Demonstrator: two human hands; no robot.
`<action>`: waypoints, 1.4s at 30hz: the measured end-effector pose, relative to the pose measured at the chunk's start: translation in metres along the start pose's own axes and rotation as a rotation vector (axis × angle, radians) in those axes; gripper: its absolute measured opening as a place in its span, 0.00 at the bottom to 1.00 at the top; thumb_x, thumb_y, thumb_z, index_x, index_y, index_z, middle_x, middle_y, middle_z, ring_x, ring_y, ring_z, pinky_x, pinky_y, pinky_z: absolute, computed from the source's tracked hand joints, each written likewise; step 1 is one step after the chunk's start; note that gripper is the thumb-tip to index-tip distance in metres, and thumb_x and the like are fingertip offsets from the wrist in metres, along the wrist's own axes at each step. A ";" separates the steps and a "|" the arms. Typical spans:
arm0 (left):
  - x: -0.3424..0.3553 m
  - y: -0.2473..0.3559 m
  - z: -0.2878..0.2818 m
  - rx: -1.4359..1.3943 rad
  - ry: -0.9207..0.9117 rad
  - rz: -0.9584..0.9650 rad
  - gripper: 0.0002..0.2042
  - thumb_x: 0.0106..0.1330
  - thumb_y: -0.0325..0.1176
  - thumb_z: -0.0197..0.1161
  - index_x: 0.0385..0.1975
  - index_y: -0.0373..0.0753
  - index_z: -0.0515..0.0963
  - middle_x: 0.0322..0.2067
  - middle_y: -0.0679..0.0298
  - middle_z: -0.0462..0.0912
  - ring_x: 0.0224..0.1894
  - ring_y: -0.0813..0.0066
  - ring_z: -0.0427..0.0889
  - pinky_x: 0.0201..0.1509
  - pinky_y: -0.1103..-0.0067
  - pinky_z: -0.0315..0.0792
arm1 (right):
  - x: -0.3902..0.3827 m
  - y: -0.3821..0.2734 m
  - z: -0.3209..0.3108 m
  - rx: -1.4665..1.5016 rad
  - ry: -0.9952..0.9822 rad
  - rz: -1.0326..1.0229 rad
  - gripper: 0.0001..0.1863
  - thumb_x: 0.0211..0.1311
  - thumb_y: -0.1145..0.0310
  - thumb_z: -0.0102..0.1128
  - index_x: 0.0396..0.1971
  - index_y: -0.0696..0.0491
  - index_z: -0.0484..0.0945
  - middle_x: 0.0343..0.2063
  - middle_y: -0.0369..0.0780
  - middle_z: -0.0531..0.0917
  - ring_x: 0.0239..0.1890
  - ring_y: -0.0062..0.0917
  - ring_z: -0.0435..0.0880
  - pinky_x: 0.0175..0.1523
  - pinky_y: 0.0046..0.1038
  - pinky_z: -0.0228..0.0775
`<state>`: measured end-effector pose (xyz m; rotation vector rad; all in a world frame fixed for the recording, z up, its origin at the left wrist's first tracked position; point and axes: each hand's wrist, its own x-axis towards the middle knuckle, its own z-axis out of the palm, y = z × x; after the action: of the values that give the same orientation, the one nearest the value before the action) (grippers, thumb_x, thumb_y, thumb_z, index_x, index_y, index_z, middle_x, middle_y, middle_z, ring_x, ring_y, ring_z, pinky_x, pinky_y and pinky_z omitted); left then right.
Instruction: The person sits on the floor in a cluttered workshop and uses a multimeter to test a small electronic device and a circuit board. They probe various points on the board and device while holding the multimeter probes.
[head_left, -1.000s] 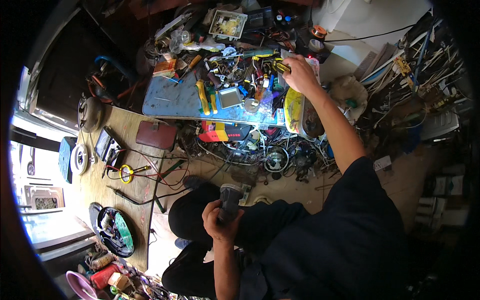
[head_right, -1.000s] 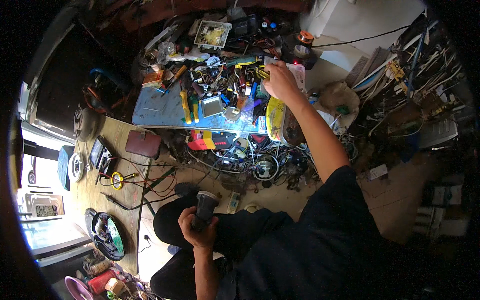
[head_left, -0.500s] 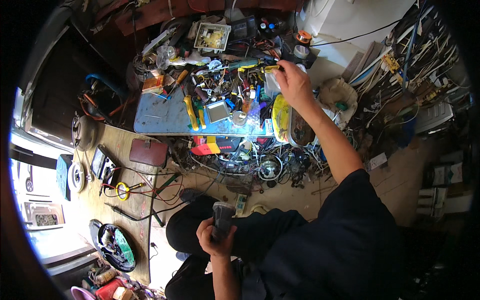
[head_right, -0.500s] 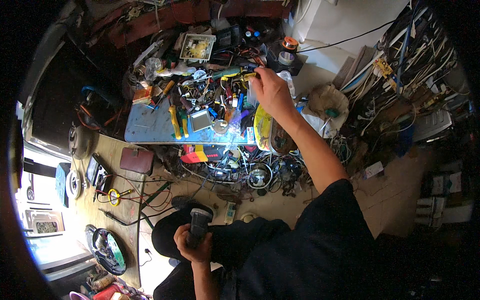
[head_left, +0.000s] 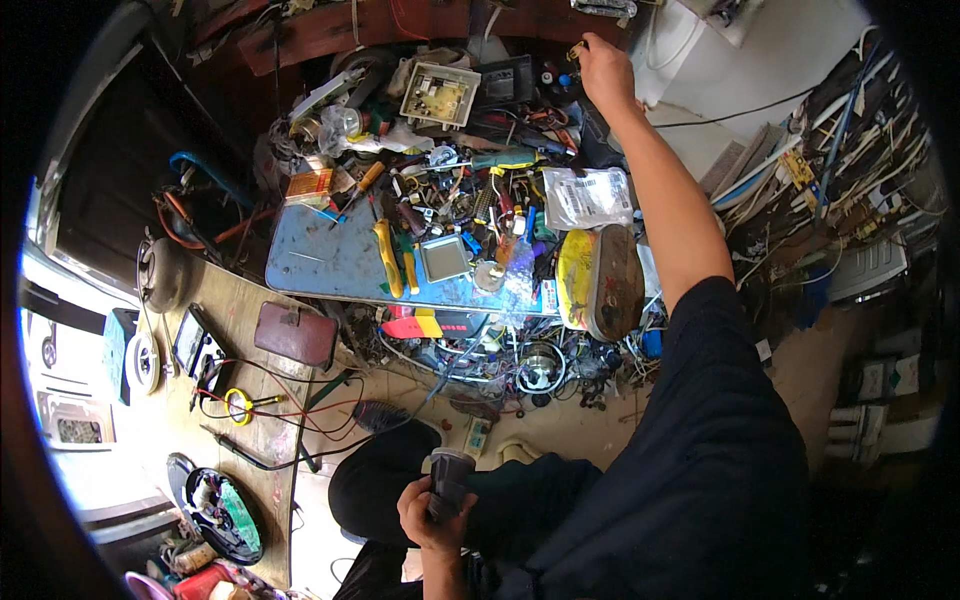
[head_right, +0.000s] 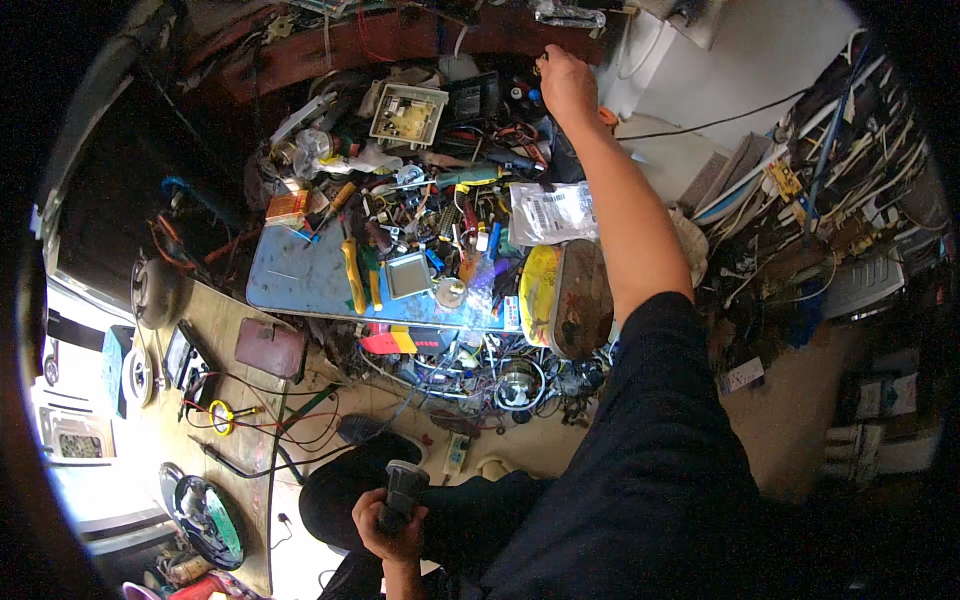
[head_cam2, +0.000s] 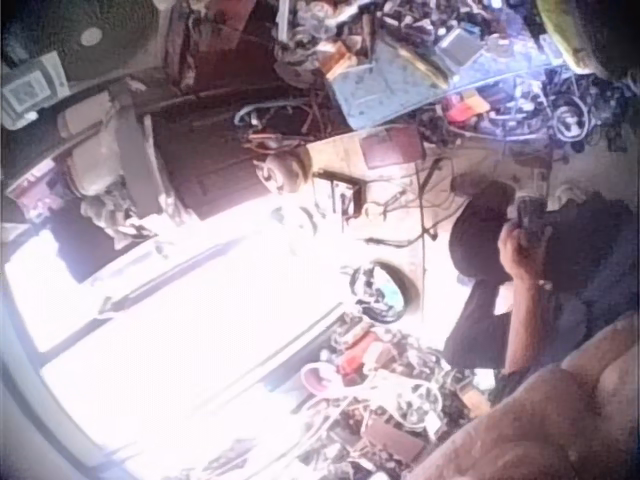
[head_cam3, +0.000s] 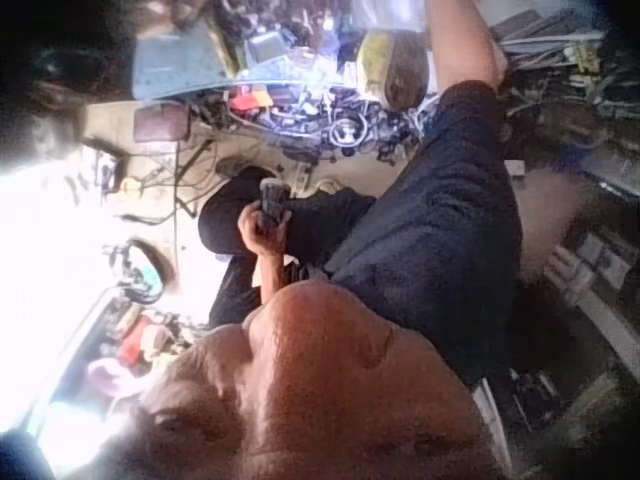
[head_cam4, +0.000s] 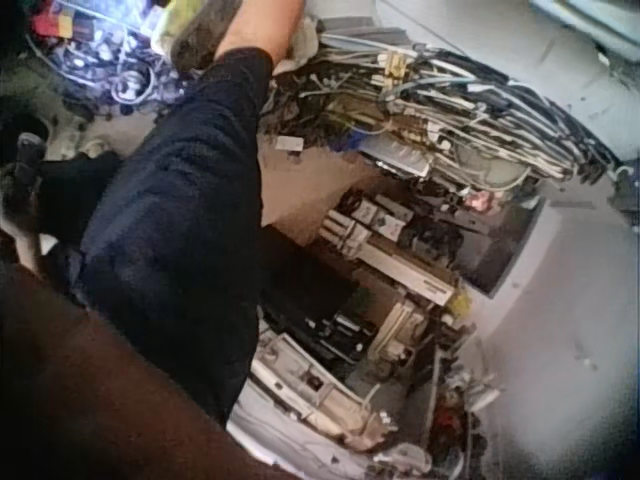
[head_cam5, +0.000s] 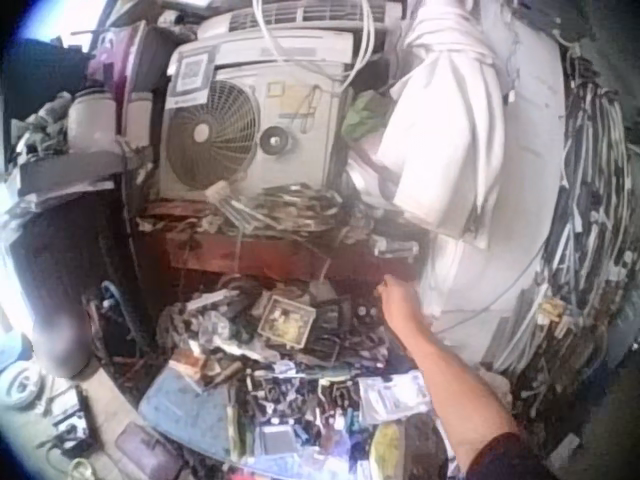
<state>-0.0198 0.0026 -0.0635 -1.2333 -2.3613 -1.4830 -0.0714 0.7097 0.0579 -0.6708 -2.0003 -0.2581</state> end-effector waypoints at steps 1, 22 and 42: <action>0.002 0.001 0.000 -0.003 -0.006 -0.004 0.39 0.45 0.35 0.86 0.55 0.40 0.66 0.50 0.47 0.79 0.48 0.53 0.81 0.50 0.60 0.77 | 0.001 -0.002 0.009 -0.086 -0.195 0.073 0.20 0.71 0.60 0.61 0.56 0.55 0.80 0.45 0.51 0.87 0.46 0.47 0.86 0.51 0.47 0.79; 0.003 0.002 0.000 0.007 0.009 -0.024 0.38 0.49 0.36 0.85 0.56 0.40 0.65 0.49 0.46 0.79 0.47 0.54 0.82 0.50 0.63 0.78 | -0.079 -0.065 -0.045 0.027 -0.718 0.112 0.09 0.64 0.59 0.64 0.37 0.46 0.87 0.31 0.45 0.88 0.37 0.45 0.87 0.44 0.46 0.79; 0.001 0.001 0.005 0.005 0.083 0.037 0.39 0.43 0.34 0.86 0.54 0.40 0.68 0.47 0.48 0.81 0.47 0.52 0.83 0.50 0.64 0.79 | -0.133 -0.109 -0.034 -0.227 -1.121 0.305 0.14 0.52 0.64 0.62 0.37 0.48 0.90 0.44 0.47 0.87 0.49 0.44 0.85 0.53 0.42 0.78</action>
<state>-0.0184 0.0078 -0.0653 -1.1835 -2.2753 -1.4863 -0.0574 0.5578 -0.0293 -1.4717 -2.8739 0.1276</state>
